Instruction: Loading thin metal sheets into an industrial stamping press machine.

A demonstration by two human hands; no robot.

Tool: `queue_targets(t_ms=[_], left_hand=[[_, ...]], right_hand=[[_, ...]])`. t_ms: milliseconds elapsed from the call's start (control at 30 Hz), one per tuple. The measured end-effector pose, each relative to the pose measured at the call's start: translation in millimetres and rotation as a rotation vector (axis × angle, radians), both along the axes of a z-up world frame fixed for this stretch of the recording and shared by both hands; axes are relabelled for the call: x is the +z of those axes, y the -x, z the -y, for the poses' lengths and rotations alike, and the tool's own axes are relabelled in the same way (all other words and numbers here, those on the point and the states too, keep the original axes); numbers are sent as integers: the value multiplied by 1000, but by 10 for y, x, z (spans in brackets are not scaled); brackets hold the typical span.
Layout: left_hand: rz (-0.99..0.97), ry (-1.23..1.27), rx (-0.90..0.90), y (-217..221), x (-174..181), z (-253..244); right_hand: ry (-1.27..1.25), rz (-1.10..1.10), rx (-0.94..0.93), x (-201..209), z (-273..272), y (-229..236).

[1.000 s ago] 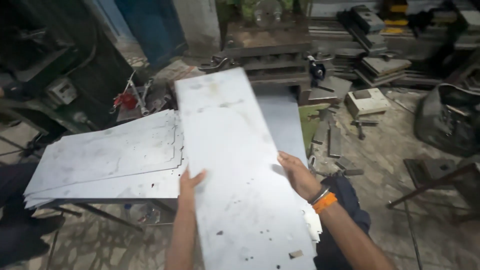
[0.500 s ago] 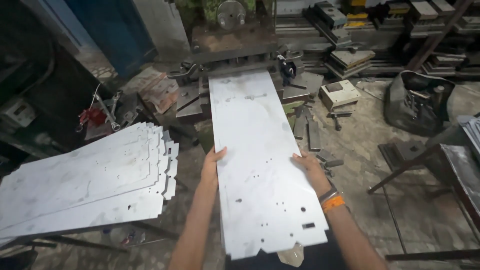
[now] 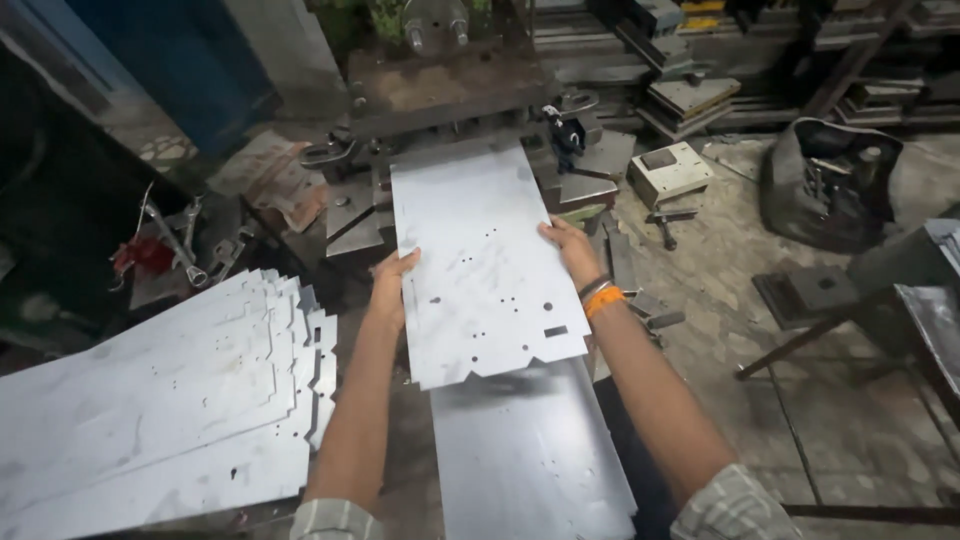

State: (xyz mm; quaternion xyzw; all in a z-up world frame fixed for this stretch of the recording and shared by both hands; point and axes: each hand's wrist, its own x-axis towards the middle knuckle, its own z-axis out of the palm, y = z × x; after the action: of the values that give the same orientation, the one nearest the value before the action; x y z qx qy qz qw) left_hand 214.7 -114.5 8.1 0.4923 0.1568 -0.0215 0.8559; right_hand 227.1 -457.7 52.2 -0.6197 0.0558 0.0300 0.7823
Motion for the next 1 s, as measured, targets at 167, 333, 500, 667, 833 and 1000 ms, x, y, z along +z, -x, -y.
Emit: queue_targets(t_ms=[167,333,500,667,833,1000], left_hand=[[60,-347,62,-304,285,9],[14,-313,30,-440,354,-44],[-9,-284,65,-621,125,-93],[-10,-302,57,-751,-3,-70],[-32,-280,57,-849,-90,-60],[-39,-324,66,-920,-187,-81]], right_hand=[[124,43,-19,-116,-130,-576],[149,35,-42,-30,-199,-660],[61,112,-8,-282,-124,-894],[91,183,-10,-230,-65,-865],[94,191,-12,-69,-59,-719],[37,132,-9,-166,-58,-775]])
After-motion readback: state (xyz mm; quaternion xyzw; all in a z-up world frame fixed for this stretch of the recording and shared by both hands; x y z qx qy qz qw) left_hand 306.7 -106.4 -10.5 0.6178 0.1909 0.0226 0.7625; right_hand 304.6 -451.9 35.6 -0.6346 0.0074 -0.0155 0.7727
